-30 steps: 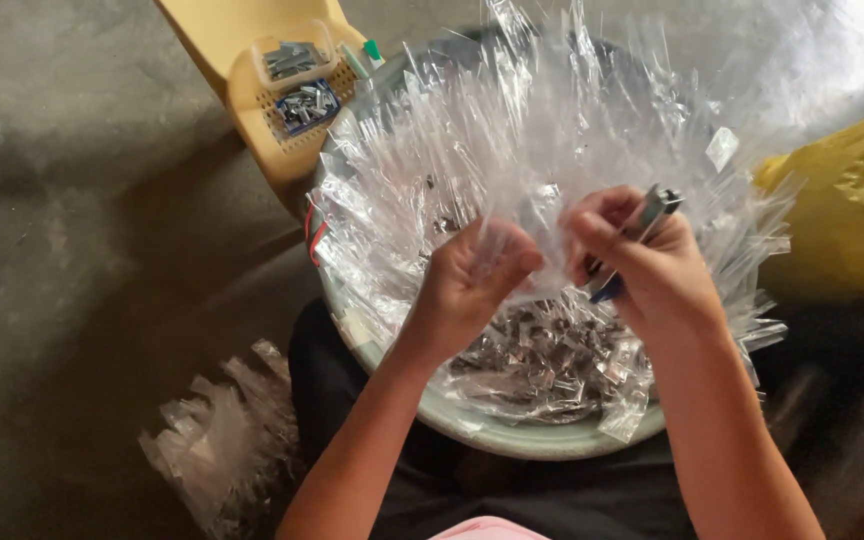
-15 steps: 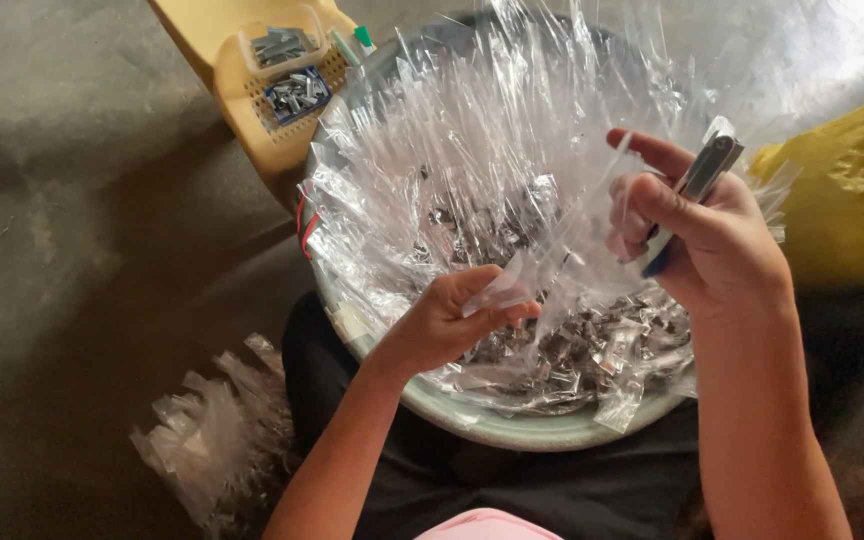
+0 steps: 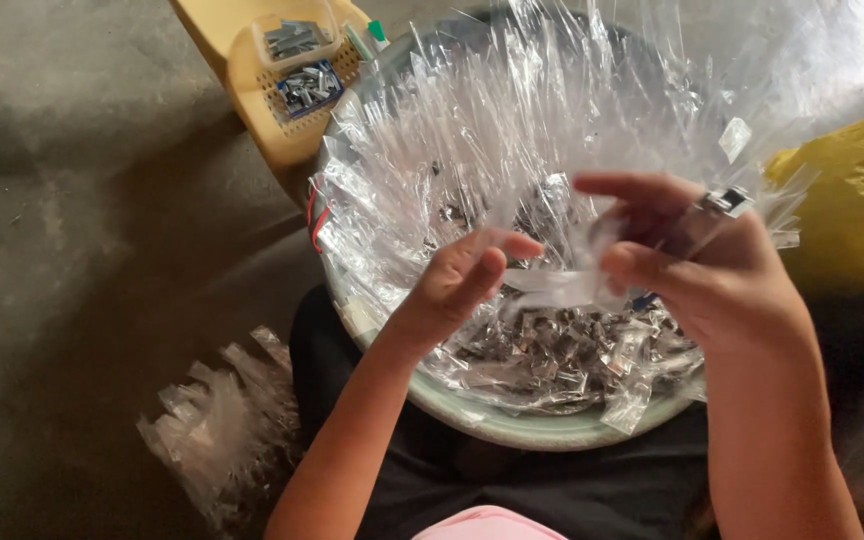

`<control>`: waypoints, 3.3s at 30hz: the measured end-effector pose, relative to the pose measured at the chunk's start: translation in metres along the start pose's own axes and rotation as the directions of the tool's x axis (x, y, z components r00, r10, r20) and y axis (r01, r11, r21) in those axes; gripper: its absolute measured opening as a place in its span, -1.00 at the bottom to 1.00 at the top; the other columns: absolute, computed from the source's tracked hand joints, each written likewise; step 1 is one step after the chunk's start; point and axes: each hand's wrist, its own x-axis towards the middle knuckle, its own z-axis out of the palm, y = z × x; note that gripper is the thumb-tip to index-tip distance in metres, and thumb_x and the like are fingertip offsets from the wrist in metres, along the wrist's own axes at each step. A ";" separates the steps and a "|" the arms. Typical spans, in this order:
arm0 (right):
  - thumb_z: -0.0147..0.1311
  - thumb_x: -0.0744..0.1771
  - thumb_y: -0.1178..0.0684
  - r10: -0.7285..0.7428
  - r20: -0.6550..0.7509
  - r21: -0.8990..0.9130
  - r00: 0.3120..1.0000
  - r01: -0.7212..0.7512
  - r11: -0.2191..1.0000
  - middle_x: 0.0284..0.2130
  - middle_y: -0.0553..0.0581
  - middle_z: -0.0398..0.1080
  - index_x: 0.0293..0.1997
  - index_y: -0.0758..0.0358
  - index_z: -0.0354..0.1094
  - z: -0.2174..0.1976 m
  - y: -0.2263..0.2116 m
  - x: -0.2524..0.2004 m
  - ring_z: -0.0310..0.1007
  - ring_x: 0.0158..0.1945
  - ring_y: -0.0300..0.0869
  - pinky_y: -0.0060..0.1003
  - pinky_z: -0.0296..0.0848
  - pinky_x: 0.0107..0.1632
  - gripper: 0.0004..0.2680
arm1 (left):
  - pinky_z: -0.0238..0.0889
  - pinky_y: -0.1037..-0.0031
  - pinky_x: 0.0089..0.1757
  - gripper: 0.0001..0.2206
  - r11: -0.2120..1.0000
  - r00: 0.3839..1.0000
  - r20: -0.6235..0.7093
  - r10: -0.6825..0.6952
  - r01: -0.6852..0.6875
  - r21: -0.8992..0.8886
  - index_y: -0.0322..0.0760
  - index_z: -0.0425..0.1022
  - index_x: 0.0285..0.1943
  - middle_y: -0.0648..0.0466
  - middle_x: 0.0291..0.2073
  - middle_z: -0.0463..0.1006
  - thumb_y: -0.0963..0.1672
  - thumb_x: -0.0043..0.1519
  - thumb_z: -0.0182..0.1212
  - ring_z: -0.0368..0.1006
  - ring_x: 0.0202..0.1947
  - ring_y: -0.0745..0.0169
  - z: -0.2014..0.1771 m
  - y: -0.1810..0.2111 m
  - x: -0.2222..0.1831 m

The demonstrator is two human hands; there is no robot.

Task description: Stapling small plastic bags filled with metal parts to seal them for packaging.

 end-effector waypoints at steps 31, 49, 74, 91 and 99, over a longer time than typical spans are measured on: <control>0.13 0.38 0.33 -0.162 -0.325 -0.676 0.932 -0.109 0.728 0.00 0.38 0.41 -0.14 0.36 0.36 -0.027 0.001 -0.066 0.43 0.08 -0.03 -0.24 0.38 0.27 -0.94 | 0.16 0.10 0.17 -0.94 0.368 0.971 0.158 -0.182 -0.082 0.926 -0.05 0.57 -0.21 0.19 -0.33 0.53 -0.07 0.28 0.28 0.44 -0.17 0.18 -0.021 -0.039 -0.032; 0.24 0.30 0.14 0.211 -0.363 -0.047 0.908 -0.244 0.969 -0.40 0.09 0.45 -0.24 0.35 0.45 0.014 0.023 -0.010 0.37 -0.35 -0.27 -0.42 0.31 -0.26 -0.90 | 0.43 0.29 0.15 -0.72 0.889 0.886 -0.098 0.452 -0.457 -0.031 -0.07 0.24 0.10 -0.02 0.17 0.37 -0.16 0.20 -0.02 0.33 0.26 0.09 0.034 0.019 0.001; 0.10 0.41 -0.14 0.122 -0.589 0.274 0.799 0.056 0.960 -0.63 0.06 0.27 -0.51 0.22 0.28 0.026 0.096 0.046 0.42 -0.63 -0.16 -0.33 0.46 -0.49 -0.67 | 0.44 0.40 -0.43 -0.76 0.945 0.965 -0.081 0.248 -0.223 0.239 -0.27 0.40 -0.07 0.09 -0.62 0.53 -0.11 0.46 -0.20 0.52 -0.63 0.21 0.051 -0.006 -0.004; 0.20 0.37 -0.13 -0.144 -0.300 -0.935 0.943 -0.260 0.242 0.34 0.45 0.13 0.28 -0.16 0.41 -0.067 0.245 0.048 0.08 0.38 0.49 0.30 0.17 0.25 -0.69 | 0.34 -0.06 0.02 -0.46 0.548 0.357 -0.906 -0.227 0.816 0.184 -0.51 0.49 0.10 -0.45 -0.16 0.57 0.10 0.28 0.29 0.50 0.01 -0.44 -0.267 -0.335 -0.223; 0.19 0.34 -0.21 -0.121 -0.350 -0.931 0.929 -0.330 0.157 0.38 0.37 0.08 0.34 -0.26 0.33 -0.079 0.279 0.056 0.02 0.41 0.47 0.56 0.15 0.15 -0.61 | 0.08 -0.02 0.28 -0.83 0.600 0.521 -0.406 0.751 -0.282 0.749 -0.42 0.45 -0.28 -0.28 0.36 0.25 -0.24 0.19 0.43 0.19 0.39 -0.35 -0.075 -0.067 0.053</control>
